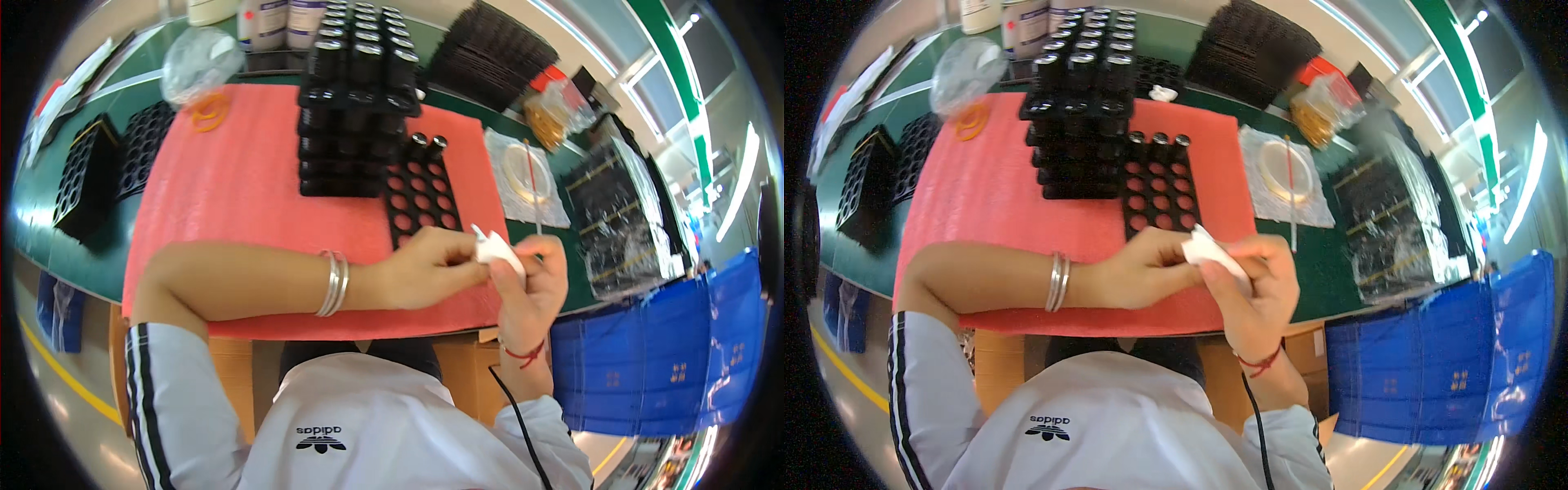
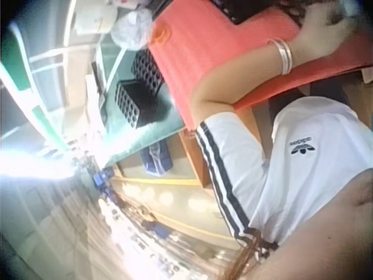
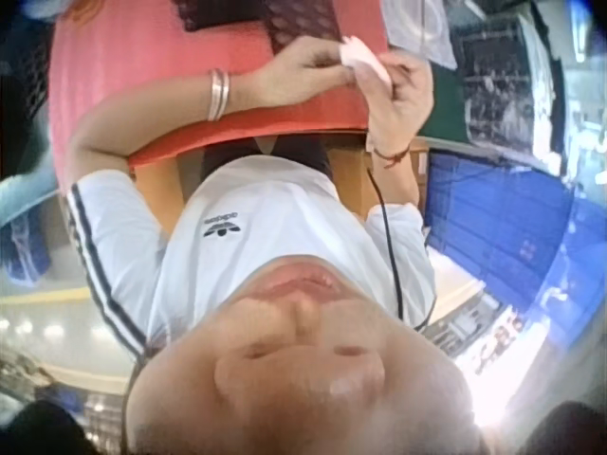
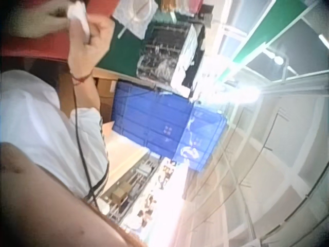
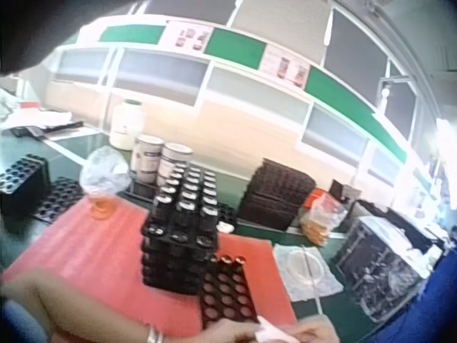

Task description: Assembling flashlight components by applying sealant/adhesive to the lens housing using a brush.

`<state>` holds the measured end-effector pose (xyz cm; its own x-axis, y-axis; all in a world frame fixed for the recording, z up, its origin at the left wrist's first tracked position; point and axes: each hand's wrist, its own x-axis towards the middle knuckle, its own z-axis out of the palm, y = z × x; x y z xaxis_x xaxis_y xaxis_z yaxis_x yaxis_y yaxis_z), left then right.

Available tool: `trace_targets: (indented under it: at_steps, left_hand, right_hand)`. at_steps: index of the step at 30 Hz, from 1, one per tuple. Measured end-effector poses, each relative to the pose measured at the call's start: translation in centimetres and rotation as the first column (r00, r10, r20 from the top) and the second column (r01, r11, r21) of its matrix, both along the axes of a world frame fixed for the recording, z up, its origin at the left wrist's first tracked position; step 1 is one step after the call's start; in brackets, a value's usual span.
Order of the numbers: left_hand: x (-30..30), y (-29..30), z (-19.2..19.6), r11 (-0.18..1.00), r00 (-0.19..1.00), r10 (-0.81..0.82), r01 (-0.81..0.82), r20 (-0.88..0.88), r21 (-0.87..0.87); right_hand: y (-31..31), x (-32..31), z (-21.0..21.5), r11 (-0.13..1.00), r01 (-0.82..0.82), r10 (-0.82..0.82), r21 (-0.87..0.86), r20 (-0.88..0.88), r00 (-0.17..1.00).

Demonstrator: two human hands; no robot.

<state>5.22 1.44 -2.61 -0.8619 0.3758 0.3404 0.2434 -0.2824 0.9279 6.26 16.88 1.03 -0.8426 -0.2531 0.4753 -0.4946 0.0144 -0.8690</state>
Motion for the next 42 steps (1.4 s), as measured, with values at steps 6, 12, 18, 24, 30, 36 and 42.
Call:
trace_targets:
  at_steps: [6,12,18,24,30,36,42]
  left_hand:
    - [1.1,-1.1,1.7,0.950,0.911,0.056,-0.175,-0.409,-0.259]
    - [2.4,-2.8,8.1,0.949,0.203,0.158,-0.303,-0.966,0.092]
    - [-2.2,-13.5,14.5,0.539,-0.445,0.118,-0.722,-0.888,0.434]
    - [-10.4,-26.3,8.3,-0.151,-0.185,0.611,-0.982,-0.770,0.116]
    - [-13.4,-28.1,-0.2,-0.383,0.354,0.465,-0.746,-0.811,-0.545]
    - [-13.2,-28.2,0.5,-0.397,0.302,0.398,-0.795,-0.866,-0.459]
    - [-12.6,-30.2,4.7,-0.239,-0.154,0.592,-0.971,-0.791,0.010]
  right_hand:
    - [0.9,0.3,0.0,0.993,0.029,-0.050,-0.117,-0.178,0.983]
    - [4.9,-3.5,3.5,0.915,0.197,-0.337,-0.352,-0.400,0.852]
    - [6.6,-11.2,6.8,0.836,0.472,-0.546,-0.279,-0.506,0.668]
    - [9.7,-17.8,4.3,0.714,0.671,-0.635,-0.201,-0.591,0.498]
    - [11.7,-20.3,0.1,0.805,0.545,-0.589,-0.234,-0.424,0.688]
    - [12.8,-20.9,-0.2,0.796,0.545,-0.605,-0.262,-0.349,0.716]
    - [14.0,-21.6,-0.3,0.721,0.574,-0.659,-0.387,-0.129,0.741]
